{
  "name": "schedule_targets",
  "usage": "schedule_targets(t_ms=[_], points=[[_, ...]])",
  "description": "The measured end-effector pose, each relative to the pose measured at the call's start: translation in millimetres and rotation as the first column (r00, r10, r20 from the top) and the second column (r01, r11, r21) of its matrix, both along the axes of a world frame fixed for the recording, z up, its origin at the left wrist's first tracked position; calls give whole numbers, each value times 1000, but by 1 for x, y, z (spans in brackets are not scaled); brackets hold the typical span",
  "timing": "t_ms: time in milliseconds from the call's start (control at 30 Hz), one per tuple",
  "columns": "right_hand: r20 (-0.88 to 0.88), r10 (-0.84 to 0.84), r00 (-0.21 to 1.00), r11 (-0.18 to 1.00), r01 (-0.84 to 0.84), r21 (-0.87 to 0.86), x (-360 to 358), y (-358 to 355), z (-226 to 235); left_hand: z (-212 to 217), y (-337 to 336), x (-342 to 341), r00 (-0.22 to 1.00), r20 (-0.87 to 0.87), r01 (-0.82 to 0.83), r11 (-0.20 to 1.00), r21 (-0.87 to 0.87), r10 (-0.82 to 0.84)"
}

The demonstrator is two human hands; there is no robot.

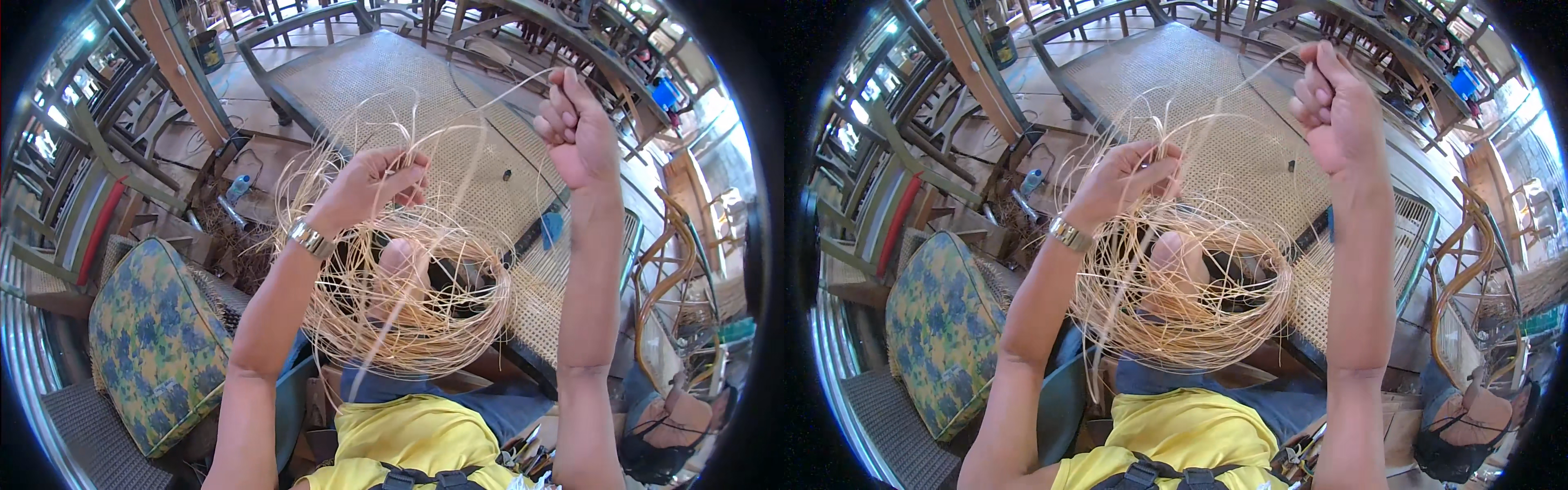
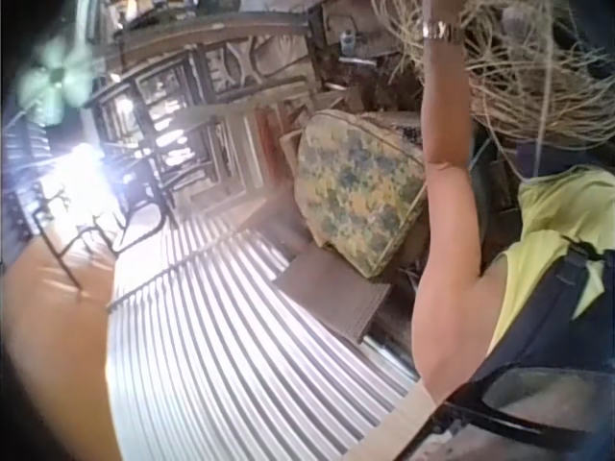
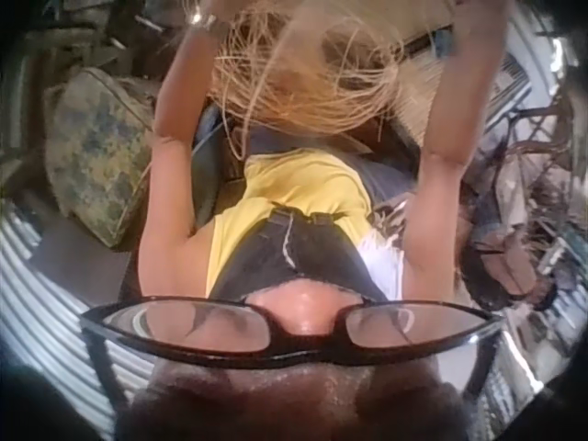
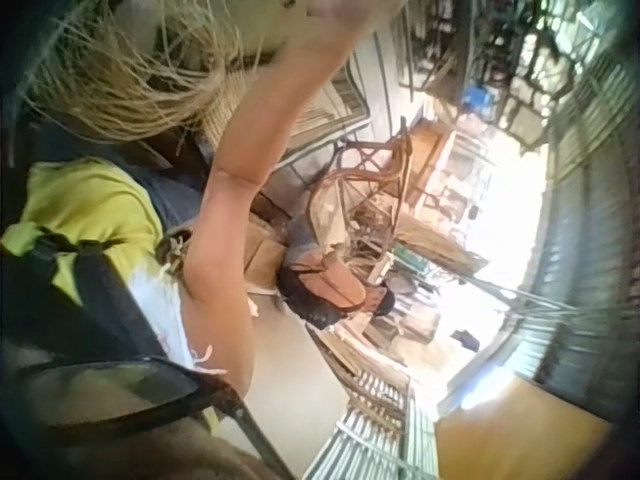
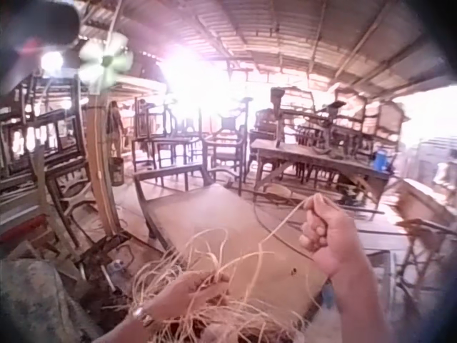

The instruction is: Weaving the seat of a chair using rattan strips.

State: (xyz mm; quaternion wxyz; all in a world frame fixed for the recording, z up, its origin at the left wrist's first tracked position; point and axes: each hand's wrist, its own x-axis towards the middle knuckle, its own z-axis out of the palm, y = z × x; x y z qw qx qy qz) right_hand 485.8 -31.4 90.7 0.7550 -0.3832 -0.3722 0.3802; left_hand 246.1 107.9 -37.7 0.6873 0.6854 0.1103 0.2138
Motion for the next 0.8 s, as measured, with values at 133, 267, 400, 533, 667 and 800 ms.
schedule_targets(t_ms=[133, 267, 400, 533, 667, 800], points=[[-38, -81, 996, 978, 73, -197, 17, 15, -41, 21, -4, -19, 996, 86, 12, 985, -170, 3], [-118, -90, 989, 968, 59, -245, 24, 22, -72, 23, 7, -41, 996, 79, -23, 976, -215, 41], [-90, -110, 990, 940, 74, -332, 5, 17, -94, 11, 9, -45, 955, 67, -274, 945, -179, 289], [-96, -39, 995, 916, -3, -400, -4, 8, -115, 5, 18, -51, 932, 115, -328, 934, -139, 345], [-116, -60, 991, 910, 6, -415, -17, 1, -123, 1, 14, -48, 921, 97, -360, 920, -156, 377], [-96, 60, 994, 896, -96, -434, -65, 6, -132, 0, 1, -43, 945, 65, -300, 927, -224, 321]])
